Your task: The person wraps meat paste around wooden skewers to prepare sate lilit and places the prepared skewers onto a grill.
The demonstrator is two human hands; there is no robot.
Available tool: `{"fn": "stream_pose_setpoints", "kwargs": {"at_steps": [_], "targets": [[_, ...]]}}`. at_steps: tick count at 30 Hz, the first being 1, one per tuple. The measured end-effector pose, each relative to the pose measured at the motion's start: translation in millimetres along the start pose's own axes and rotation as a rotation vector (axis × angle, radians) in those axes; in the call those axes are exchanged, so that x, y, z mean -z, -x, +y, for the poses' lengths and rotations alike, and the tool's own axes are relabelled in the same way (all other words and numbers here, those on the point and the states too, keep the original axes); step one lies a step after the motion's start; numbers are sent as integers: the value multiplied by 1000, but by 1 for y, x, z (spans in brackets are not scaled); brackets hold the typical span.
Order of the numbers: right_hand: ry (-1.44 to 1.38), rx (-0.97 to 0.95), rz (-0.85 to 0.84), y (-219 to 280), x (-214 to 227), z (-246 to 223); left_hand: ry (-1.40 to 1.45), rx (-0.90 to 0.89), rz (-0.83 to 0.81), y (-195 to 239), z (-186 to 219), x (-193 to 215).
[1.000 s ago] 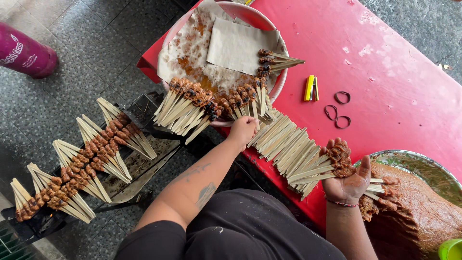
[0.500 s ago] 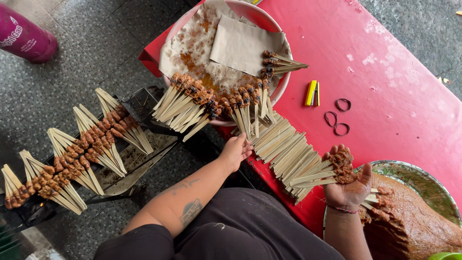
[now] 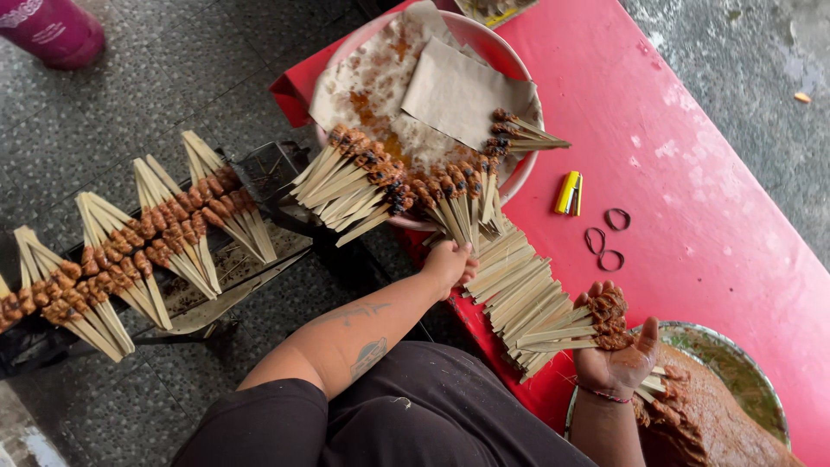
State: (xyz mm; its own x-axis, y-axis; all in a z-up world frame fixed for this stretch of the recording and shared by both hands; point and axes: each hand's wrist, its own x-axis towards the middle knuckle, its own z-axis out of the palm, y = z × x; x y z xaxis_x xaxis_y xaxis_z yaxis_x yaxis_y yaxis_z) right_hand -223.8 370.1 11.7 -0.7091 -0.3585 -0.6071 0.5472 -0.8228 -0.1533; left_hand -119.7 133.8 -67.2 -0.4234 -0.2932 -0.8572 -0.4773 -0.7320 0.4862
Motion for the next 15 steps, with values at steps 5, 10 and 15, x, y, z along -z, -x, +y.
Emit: {"fn": "stream_pose_setpoints", "kwargs": {"at_steps": [5, 10, 15], "targets": [[86, -52, -39, -8, 1, 11, -363, 81, -223, 52, 15, 43], [177, -70, -43, -9, -23, 54, -338, -163, -100, 107, 0, 147], [345, -122, -84, 24, -62, 140, 68, -253, 367, 85, -118, 289]]}}
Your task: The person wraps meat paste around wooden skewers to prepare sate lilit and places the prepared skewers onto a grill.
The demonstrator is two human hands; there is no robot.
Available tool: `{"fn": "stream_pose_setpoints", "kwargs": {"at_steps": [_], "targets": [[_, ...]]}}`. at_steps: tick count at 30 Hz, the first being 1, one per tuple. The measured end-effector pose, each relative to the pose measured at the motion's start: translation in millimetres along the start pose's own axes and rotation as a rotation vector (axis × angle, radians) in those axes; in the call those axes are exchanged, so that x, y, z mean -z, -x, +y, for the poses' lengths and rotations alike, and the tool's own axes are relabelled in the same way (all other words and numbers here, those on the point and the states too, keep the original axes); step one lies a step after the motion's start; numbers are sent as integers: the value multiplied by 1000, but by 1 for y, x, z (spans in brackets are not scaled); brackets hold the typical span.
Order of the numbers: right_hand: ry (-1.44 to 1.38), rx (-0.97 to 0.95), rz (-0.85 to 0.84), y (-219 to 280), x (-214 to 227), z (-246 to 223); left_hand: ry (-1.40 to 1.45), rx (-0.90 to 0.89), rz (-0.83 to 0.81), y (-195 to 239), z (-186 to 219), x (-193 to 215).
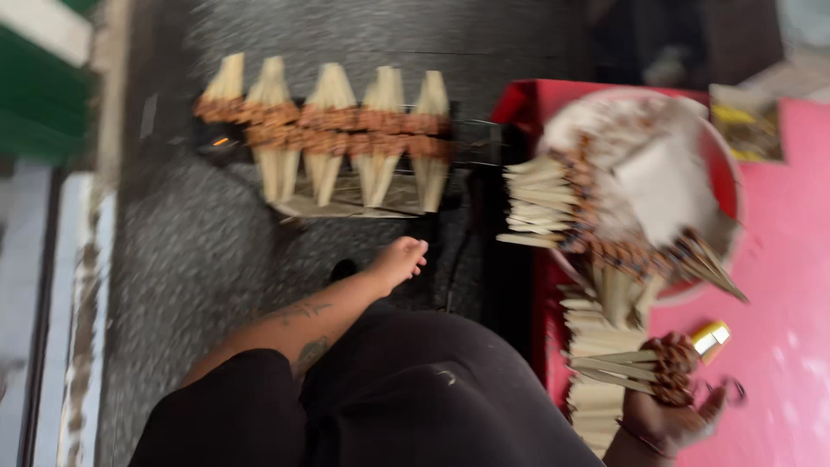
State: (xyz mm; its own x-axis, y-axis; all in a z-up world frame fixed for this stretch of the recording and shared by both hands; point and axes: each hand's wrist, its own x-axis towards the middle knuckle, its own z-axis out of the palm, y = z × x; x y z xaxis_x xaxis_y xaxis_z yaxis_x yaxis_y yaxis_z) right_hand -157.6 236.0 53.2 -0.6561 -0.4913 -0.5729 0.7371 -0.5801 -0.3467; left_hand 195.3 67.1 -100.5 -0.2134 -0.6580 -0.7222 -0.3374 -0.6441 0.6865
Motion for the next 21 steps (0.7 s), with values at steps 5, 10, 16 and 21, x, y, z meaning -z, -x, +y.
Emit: {"fn": "stream_pose_setpoints", "kwargs": {"at_steps": [5, 10, 16, 21], "targets": [[89, 0, 4, 91, -103, 117, 392, 191, 514, -4, -80, 136], [-31, -125, -175, 141, -121, 217, 762, 343, 559, 11, -60, 239], [180, -104, -204, 85, -41, 253, 567, 148, 85, -35, -50, 292], [176, -51, -142, 170, -80, 304, 1240, 142, 48, -62, -41, 291]]}}
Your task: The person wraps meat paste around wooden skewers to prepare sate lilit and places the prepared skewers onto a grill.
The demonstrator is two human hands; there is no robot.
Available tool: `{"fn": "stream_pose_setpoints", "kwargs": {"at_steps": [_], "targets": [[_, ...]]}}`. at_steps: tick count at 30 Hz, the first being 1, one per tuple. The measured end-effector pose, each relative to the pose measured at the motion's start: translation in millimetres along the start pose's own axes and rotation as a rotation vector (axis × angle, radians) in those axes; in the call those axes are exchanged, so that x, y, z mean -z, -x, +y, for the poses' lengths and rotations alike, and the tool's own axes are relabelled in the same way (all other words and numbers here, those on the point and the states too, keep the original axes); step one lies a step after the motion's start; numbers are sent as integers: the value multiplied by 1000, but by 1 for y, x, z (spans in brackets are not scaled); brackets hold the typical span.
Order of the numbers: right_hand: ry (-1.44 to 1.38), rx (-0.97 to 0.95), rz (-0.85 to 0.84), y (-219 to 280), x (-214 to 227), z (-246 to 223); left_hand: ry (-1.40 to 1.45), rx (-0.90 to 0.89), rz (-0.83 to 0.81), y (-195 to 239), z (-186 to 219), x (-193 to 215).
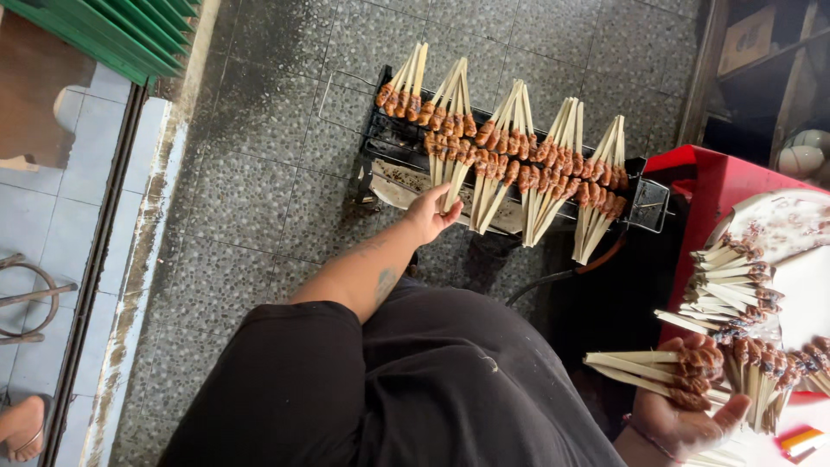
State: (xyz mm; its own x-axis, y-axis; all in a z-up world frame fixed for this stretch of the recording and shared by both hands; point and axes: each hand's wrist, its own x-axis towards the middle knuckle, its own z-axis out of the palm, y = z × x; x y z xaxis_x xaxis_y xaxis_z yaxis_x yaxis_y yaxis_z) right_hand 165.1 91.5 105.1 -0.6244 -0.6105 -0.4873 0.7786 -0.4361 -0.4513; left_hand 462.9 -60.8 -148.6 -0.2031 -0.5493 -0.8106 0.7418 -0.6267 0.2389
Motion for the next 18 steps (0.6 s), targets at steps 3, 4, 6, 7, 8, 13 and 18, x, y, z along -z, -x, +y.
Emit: {"fn": "stream_pose_setpoints", "kwargs": {"at_steps": [3, 4, 6, 7, 8, 13, 18], "targets": [[-21, 34, 30, 38, -38, 25, 52, 124, -198, -20, 9, 7], [-14, 69, 61, 44, -45, 30, -23, 201, -348, -26, 13, 8], [-10, 79, 98, 5, 7, 3, -88, 209, -402, -35, 15, 13], [-11, 89, 141, -14, 35, -13, -159, 219, -451, -39, 15, 16], [-9, 92, 144, -11, 34, -12, -159, 223, -449, -21, 13, 20], [-11, 119, 150, -4, 26, -1, -1191, -452, 212, 24, 5, 55], [6, 129, 158, 32, -27, 36, -1574, -864, 779, -17, 30, 92]]}}
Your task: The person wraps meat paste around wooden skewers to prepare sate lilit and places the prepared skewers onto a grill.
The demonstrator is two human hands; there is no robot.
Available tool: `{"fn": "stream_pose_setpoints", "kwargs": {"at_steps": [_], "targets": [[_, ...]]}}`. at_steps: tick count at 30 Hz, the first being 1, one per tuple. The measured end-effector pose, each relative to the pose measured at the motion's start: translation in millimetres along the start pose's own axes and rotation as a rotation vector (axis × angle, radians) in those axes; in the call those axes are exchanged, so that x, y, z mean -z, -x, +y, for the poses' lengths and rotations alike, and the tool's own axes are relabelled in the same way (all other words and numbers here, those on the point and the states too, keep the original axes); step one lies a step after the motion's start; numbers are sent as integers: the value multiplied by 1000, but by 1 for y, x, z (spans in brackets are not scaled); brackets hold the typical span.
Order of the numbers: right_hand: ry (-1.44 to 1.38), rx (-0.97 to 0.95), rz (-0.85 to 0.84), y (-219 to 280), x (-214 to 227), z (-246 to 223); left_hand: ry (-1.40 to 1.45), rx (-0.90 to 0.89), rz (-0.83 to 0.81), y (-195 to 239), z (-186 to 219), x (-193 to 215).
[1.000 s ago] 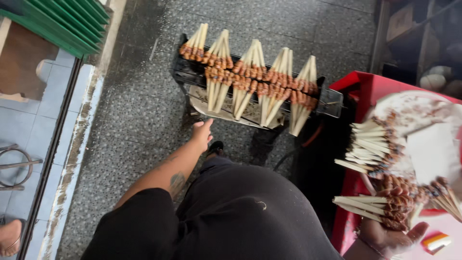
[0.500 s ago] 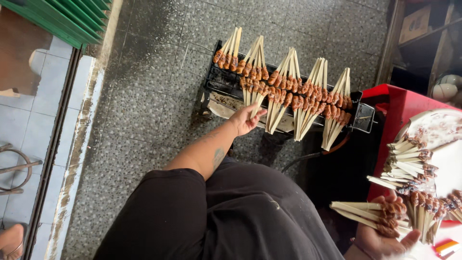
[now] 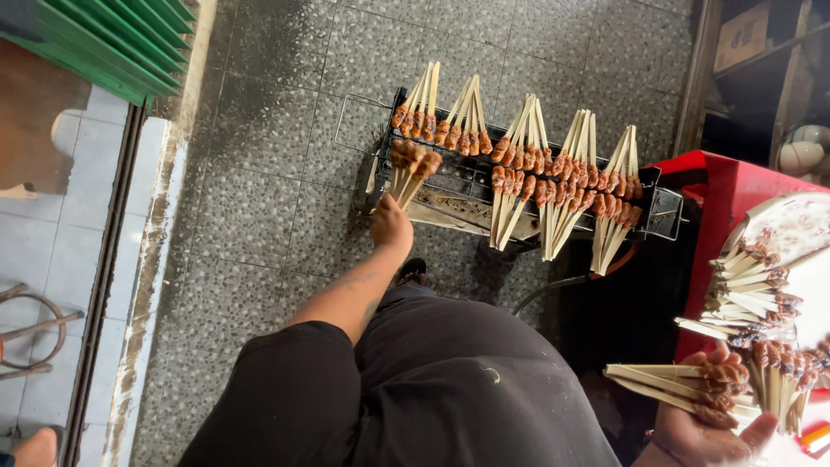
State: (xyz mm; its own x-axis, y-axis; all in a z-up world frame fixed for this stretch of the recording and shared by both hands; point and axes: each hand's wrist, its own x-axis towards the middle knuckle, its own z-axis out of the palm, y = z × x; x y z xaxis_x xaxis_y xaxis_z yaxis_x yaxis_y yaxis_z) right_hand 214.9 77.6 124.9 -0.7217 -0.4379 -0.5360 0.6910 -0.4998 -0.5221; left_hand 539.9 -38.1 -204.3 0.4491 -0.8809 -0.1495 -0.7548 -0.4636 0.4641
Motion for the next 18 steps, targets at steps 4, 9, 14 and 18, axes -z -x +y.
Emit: {"fn": "stream_pose_setpoints", "kwargs": {"at_steps": [4, 9, 14, 18], "targets": [[34, -8, -75, 36, -29, 18, 24, 181, -108, -18, 5, -3], [26, -14, -44, 37, -29, 19, 347, 292, -397, -15, 11, 47], [65, -57, -58, 36, -25, 21, 1018, 579, -680, -23, -9, 49], [88, -35, -88, 19, -11, 15, 1302, 664, -738, -27, -15, 37]]}}
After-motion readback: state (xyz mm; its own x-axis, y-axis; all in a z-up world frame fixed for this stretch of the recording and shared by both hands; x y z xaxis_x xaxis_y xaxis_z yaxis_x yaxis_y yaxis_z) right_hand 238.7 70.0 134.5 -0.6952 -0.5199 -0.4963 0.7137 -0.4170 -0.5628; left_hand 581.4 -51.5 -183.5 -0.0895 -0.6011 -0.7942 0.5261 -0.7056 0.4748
